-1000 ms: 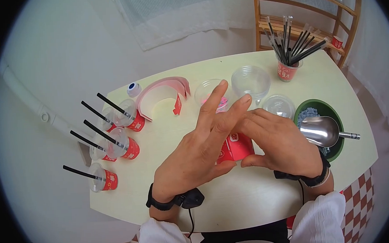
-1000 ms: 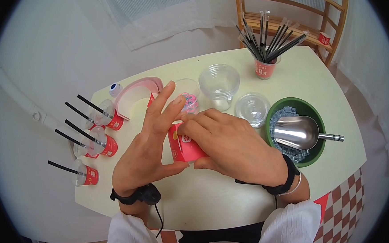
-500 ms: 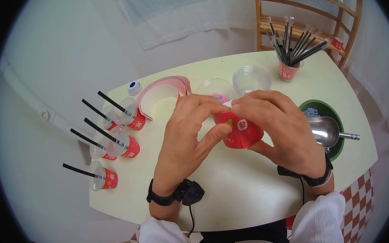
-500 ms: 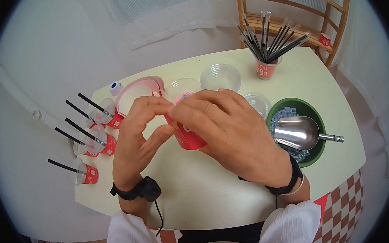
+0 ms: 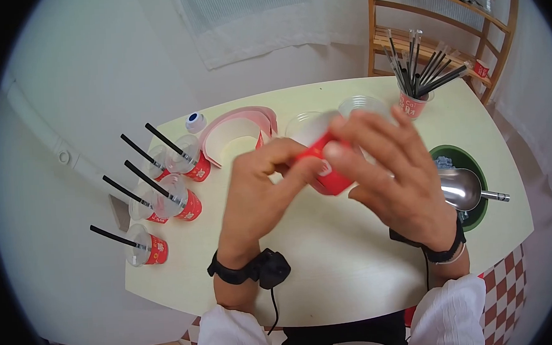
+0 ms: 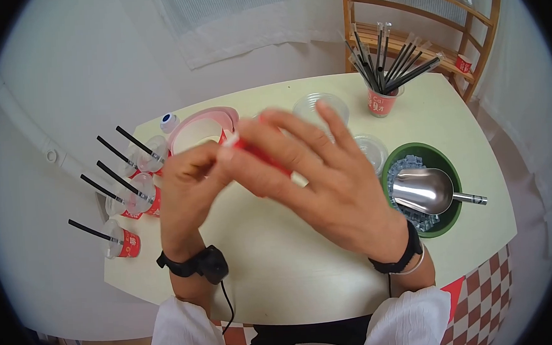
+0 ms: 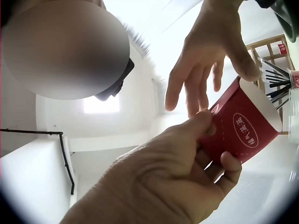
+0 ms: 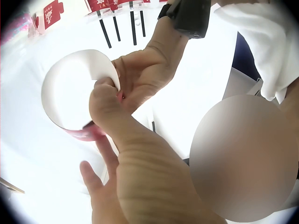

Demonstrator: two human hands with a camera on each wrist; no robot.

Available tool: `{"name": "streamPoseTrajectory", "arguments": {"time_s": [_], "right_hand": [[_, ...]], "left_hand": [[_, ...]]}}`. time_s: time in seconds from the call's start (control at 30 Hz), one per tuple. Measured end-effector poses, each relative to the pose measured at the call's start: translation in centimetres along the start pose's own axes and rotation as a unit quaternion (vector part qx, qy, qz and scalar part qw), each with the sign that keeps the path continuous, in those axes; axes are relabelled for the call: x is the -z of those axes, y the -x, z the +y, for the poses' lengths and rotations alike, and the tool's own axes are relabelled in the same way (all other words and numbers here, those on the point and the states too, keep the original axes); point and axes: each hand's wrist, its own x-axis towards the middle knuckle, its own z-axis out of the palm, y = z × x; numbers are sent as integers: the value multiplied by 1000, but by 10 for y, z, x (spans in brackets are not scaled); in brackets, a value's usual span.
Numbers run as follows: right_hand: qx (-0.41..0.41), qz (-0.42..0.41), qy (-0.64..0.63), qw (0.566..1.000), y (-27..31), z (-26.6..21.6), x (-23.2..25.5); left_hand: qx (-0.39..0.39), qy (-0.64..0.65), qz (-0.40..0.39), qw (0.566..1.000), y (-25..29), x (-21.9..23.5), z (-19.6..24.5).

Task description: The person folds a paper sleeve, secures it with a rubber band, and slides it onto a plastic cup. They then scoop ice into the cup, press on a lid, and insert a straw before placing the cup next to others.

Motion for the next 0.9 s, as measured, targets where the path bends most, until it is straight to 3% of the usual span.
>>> {"name": "streamPoseTrajectory", "arguments": {"time_s": [0.03, 0.1, 0.13, 0.2, 0.37, 0.47, 0.57, 0.7, 0.8, 0.9], "right_hand": [[-21, 27, 2, 999, -5, 4, 0], [-67, 47, -22, 996, -16, 19, -11], [-93, 41, -48, 994, -20, 32, -28], [-126, -52, -52, 989, -23, 47, -61], [-86, -289, 138, 943, -28, 74, -141], [-18, -300, 169, 939, -29, 76, -156], [-16, -361, 185, 914, -34, 76, -162], [-34, -338, 186, 922, -42, 76, -154], [-87, -335, 163, 924, -51, 75, -134], [-151, -238, 1, 960, -48, 74, -116]], "left_hand": [[-9, 26, 44, 999, 0, 7, 1], [-58, 129, 207, 968, 2, 33, -3], [-70, 148, 227, 960, 4, 38, -1], [-96, 184, 267, 941, 8, 46, 6], [-121, 214, 263, 933, 18, 55, 17], [-123, 243, 267, 924, 18, 60, 20], [-126, 260, 270, 918, 19, 61, 24], [-162, 233, 174, 943, 26, 72, 14], [-161, 208, 182, 947, 24, 69, 16], [-112, 150, 215, 958, 23, 61, 21]]}}
